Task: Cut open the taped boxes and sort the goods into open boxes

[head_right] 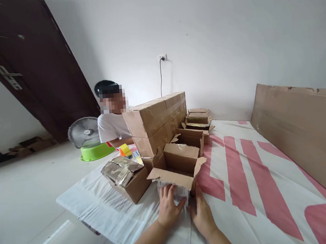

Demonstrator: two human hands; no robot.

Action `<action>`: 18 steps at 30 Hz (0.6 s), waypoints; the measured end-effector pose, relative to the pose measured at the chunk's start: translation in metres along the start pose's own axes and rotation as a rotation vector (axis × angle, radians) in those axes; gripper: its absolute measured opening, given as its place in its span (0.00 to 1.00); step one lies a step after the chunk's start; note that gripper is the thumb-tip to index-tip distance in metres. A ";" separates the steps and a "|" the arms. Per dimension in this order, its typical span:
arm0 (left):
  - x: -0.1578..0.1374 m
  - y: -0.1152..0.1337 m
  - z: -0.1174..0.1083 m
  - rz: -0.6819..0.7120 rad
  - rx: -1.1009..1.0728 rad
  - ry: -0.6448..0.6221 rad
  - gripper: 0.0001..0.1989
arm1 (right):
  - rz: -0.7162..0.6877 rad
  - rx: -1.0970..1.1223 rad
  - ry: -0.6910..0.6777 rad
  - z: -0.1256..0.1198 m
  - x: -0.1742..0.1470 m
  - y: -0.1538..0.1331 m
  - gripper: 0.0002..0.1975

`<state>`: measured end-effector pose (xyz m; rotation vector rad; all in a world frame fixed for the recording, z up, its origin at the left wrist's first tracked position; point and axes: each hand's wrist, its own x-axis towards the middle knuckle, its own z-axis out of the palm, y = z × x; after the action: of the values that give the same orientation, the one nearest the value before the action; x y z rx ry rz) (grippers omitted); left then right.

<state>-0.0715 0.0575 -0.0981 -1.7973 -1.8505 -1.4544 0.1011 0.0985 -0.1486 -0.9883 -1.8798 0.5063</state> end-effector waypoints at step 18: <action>0.013 0.015 -0.069 0.204 0.233 -0.180 0.18 | -0.012 -0.250 -0.215 -0.022 -0.038 -0.012 0.32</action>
<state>-0.0951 0.0137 -0.0469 -1.9840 -1.7665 -0.9920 0.1246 0.0599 -0.1506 -1.1198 -2.1794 0.3887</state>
